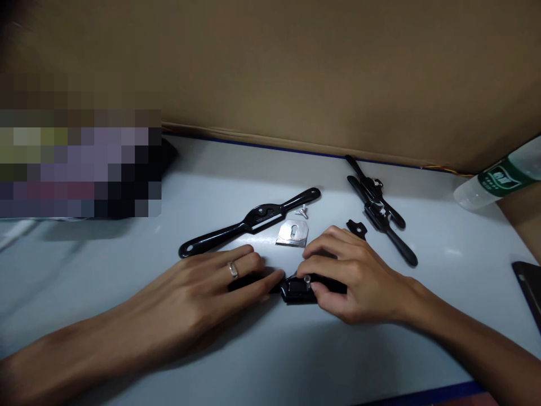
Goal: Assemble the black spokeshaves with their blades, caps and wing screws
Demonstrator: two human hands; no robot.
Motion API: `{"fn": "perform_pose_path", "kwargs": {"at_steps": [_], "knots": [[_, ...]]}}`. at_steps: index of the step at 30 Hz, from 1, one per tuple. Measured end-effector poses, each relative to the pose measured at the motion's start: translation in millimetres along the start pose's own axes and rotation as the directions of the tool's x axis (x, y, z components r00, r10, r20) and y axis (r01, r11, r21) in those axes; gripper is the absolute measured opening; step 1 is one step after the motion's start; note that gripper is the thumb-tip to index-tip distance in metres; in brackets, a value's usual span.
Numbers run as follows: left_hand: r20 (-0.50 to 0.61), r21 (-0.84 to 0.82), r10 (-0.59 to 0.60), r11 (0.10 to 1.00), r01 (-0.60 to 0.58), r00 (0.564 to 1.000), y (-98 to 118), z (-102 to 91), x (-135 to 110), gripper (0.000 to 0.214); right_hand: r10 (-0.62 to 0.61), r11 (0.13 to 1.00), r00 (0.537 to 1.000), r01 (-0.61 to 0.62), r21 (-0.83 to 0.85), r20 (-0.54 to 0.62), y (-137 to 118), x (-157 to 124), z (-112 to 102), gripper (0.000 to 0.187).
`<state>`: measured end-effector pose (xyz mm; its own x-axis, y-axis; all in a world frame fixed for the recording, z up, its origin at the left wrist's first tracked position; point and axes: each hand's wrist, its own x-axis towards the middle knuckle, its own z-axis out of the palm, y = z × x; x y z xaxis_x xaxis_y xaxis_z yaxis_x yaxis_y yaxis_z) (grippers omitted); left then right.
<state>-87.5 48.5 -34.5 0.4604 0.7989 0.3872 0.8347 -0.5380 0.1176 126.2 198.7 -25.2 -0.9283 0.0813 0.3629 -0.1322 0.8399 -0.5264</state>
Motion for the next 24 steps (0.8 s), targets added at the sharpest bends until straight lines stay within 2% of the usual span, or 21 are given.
{"fn": "perform_pose_path", "kwargs": {"at_steps": [24], "knots": [[0.022, -0.037, -0.012, 0.999, 0.012, 1.0, 2.3, 0.1, 0.2, 0.027, 0.018, 0.998, 1.0, -0.018, 0.054, -0.006, -1.8, 1.5, 1.5, 0.015]]}}
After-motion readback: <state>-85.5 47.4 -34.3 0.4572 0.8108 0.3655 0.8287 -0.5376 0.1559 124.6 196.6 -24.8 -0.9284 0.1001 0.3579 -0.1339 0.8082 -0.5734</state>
